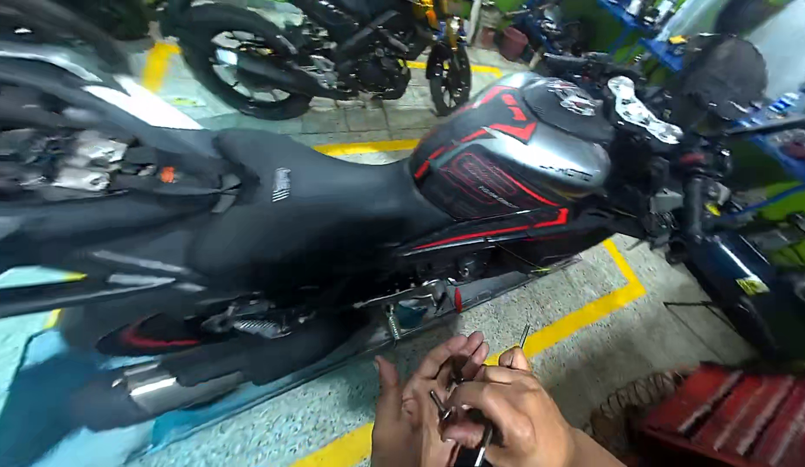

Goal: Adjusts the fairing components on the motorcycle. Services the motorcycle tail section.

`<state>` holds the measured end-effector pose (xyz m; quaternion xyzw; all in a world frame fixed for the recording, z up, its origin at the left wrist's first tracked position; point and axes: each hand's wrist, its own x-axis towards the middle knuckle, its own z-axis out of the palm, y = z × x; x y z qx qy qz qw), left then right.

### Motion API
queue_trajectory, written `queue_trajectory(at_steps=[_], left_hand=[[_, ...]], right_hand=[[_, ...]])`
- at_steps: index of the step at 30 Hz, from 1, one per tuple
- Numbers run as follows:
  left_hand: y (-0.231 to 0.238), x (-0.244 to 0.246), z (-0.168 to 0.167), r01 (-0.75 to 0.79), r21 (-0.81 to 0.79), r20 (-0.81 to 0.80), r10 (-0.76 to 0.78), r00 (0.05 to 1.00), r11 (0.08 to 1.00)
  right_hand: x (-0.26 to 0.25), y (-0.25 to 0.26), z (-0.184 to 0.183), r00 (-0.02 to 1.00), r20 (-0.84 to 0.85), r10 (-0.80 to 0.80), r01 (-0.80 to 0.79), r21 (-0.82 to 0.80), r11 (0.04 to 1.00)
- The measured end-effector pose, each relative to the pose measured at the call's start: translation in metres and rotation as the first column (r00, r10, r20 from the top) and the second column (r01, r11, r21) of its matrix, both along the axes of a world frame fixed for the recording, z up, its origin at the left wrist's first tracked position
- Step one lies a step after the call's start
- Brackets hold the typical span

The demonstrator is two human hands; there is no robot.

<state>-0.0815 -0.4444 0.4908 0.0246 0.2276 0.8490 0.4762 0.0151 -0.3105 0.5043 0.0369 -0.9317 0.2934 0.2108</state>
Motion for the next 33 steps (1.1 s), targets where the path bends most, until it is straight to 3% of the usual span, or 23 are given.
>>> queue_trajectory(at_steps=[6,12,17,25,29,33], left_hand=[[0.056,0.038,0.010,0.207,-0.022,-0.001,-0.207,0.978,0.978],[0.144,0.103,0.006,0.375,-0.050,-0.007,-0.375,0.927,0.926],[0.214,0.171,-0.007,0.410,-0.225,-0.096,-0.439,0.894,0.884],[0.286,0.228,-0.036,0.481,-0.582,0.099,-0.529,0.843,0.656],[0.315,0.228,-0.065,0.390,-0.688,0.090,-0.462,0.882,0.612],[0.354,0.212,-0.145,0.368,-0.757,0.075,-0.488,0.870,0.540]], right_hand=[[0.071,0.043,-0.004,0.960,-0.050,-0.275,0.274,-0.029,0.961],[0.153,0.103,-0.015,0.888,-0.062,-0.456,0.455,-0.034,0.890],[0.224,0.165,-0.038,0.801,-0.042,-0.597,0.592,-0.089,0.801],[0.289,0.231,-0.090,0.765,0.026,-0.644,0.640,-0.145,0.755],[0.293,0.248,-0.111,0.730,0.059,-0.681,0.661,-0.316,0.681],[0.299,0.270,-0.161,0.708,0.132,-0.693,0.606,-0.617,0.502]])
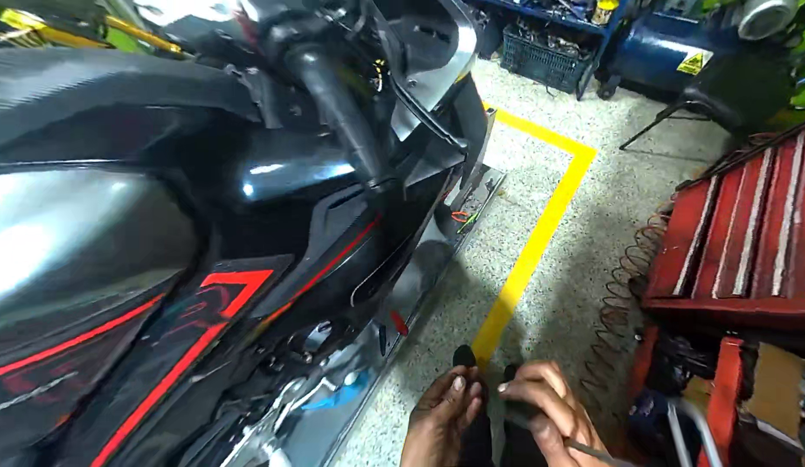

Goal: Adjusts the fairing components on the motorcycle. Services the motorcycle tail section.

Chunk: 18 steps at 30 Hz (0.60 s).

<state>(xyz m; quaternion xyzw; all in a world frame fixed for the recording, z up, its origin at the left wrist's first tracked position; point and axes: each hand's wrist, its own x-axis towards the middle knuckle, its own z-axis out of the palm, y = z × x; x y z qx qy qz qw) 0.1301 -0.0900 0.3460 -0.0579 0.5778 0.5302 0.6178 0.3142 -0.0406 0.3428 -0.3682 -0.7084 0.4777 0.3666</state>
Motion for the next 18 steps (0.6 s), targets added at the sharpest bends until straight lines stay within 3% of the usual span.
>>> queue_trajectory(at_steps=[4,9,14,18], left_hand=[[0.034,-0.018,-0.092,-0.088,0.014,-0.046,0.089,0.995,0.996],[0.063,-0.043,-0.204,-0.165,0.142,-0.036,0.171,0.985,0.976],[0.062,-0.052,-0.315,-0.255,0.266,0.062,0.247,0.967,0.930],[0.052,-0.053,-0.387,-0.329,0.345,0.128,0.303,0.944,0.879]], right_hand=[[-0.008,0.025,-0.107,0.964,-0.253,-0.084,0.032,-0.202,0.979],[-0.036,0.056,-0.225,0.956,-0.291,0.025,-0.010,0.054,0.998],[-0.054,0.061,-0.341,0.954,-0.271,0.127,-0.115,0.060,0.992],[-0.061,0.060,-0.416,0.925,-0.291,0.244,-0.172,0.251,0.952]])
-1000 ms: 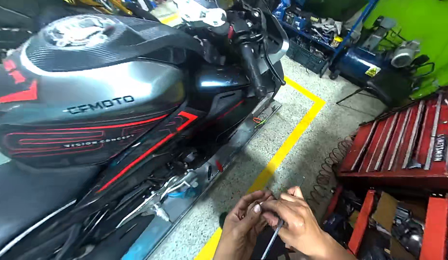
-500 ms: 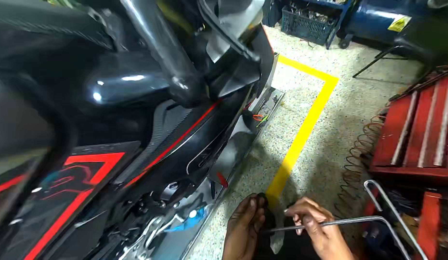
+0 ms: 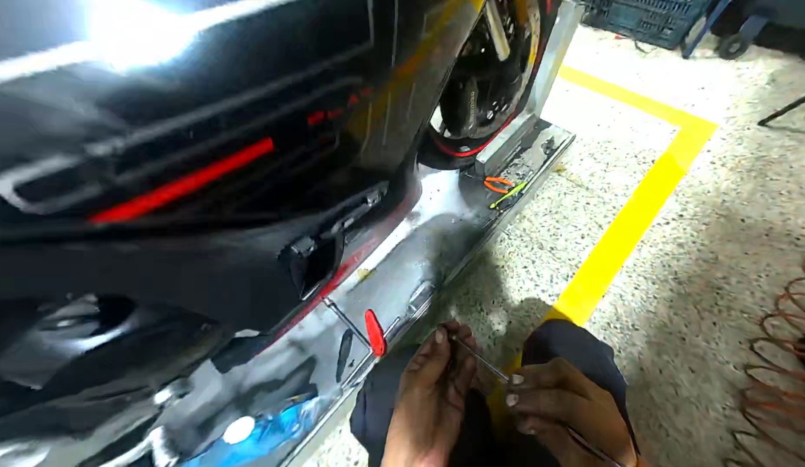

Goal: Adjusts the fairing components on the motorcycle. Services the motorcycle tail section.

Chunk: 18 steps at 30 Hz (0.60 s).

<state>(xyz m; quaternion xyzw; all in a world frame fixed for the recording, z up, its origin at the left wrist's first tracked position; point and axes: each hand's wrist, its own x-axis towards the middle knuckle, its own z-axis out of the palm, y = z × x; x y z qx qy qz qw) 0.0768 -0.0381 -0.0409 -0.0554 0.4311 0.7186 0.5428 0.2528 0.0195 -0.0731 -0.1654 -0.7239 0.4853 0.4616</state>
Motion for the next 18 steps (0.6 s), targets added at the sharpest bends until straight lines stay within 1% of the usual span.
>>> queue_trajectory(at_steps=[2,4,8,10,11,14,18], left_hand=[[-0.008,0.003,-0.018,-0.016,0.022,-0.032,0.016,0.999,1.000],[-0.014,0.005,-0.020,-0.030,0.028,-0.064,0.032,0.997,0.999],[-0.018,0.003,0.009,-0.059,-0.006,-0.167,0.057,0.984,0.998],[-0.012,0.002,0.019,-0.087,0.020,-0.176,0.089,0.980,0.996],[-0.007,0.000,0.022,-0.105,0.038,-0.164,0.110,0.980,0.994],[0.007,-0.009,0.026,-0.145,0.054,-0.101,0.150,0.984,0.988],[0.025,-0.023,0.034,-0.147,0.031,-0.056,0.149,0.987,0.989]], right_hand=[[-0.001,-0.002,-0.019,0.999,-0.009,0.035,-0.034,0.071,0.997],[-0.001,-0.005,-0.024,0.997,-0.024,0.076,-0.072,0.132,0.989],[-0.004,-0.010,-0.008,0.996,-0.026,0.091,-0.083,0.218,0.972],[-0.010,-0.007,-0.007,0.994,-0.074,0.081,-0.060,0.245,0.968],[-0.014,-0.004,-0.008,0.991,-0.105,0.081,-0.056,0.225,0.973],[-0.026,0.006,-0.009,0.979,-0.187,0.078,-0.065,0.077,0.995],[-0.037,0.026,0.001,0.973,-0.225,0.060,-0.078,-0.072,0.994]])
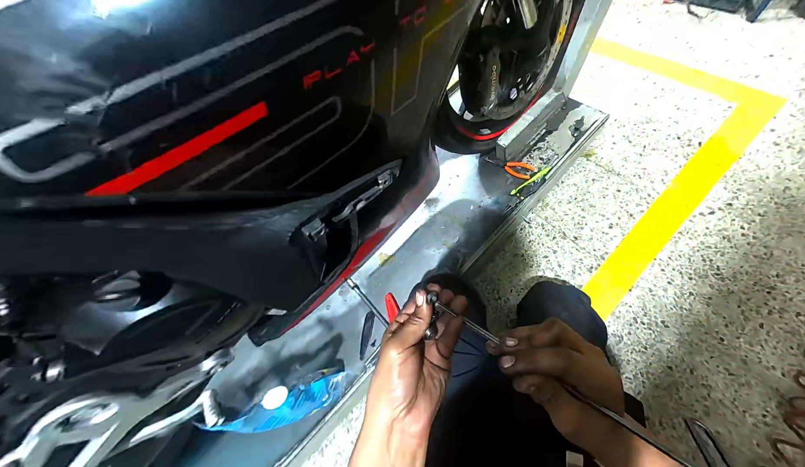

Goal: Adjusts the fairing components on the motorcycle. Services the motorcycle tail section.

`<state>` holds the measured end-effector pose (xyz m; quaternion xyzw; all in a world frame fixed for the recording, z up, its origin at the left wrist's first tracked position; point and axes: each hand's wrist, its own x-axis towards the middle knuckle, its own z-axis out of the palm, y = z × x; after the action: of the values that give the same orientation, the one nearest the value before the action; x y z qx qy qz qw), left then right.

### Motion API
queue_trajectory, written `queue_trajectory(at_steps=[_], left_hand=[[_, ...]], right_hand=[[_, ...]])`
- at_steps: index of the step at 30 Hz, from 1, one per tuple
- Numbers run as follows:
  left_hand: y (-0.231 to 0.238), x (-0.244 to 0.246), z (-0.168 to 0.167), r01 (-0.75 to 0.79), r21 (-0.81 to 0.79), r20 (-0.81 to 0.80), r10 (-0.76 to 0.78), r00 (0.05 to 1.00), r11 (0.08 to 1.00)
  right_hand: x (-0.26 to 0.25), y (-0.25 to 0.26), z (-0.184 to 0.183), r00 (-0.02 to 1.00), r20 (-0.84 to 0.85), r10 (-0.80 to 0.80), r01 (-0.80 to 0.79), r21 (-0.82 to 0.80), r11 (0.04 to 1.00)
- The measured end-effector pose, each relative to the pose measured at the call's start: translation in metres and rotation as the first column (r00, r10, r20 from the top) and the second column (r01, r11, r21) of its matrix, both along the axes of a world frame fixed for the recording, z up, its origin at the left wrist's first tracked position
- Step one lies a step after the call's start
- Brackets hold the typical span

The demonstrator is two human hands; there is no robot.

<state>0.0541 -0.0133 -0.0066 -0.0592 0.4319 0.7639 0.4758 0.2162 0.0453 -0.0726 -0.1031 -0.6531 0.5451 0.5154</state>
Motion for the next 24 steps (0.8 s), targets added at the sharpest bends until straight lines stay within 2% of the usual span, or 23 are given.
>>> queue_trajectory(at_steps=[4,9,14,19,24], left_hand=[[0.010,-0.016,0.003,0.096,0.036,-0.033,-0.095,0.995,0.995],[0.012,-0.034,-0.005,0.164,0.055,-0.138,-0.155,0.978,0.985],[0.004,-0.045,-0.006,0.208,0.158,-0.170,-0.181,0.969,0.965],[-0.005,-0.058,0.009,0.236,0.173,-0.160,-0.209,0.965,0.956],[0.006,-0.071,0.021,0.288,0.184,-0.289,-0.228,0.930,0.940]], right_hand=[[-0.010,0.018,0.007,1.000,0.011,0.008,-0.008,0.030,1.000],[-0.017,0.027,0.007,0.995,0.094,-0.021,-0.008,0.297,0.955],[-0.041,0.001,0.008,0.996,0.006,-0.090,0.089,0.070,0.994],[-0.066,-0.021,0.005,0.982,-0.021,-0.187,0.183,0.339,0.923],[-0.102,-0.003,0.018,0.965,-0.097,-0.245,0.264,0.381,0.886]])
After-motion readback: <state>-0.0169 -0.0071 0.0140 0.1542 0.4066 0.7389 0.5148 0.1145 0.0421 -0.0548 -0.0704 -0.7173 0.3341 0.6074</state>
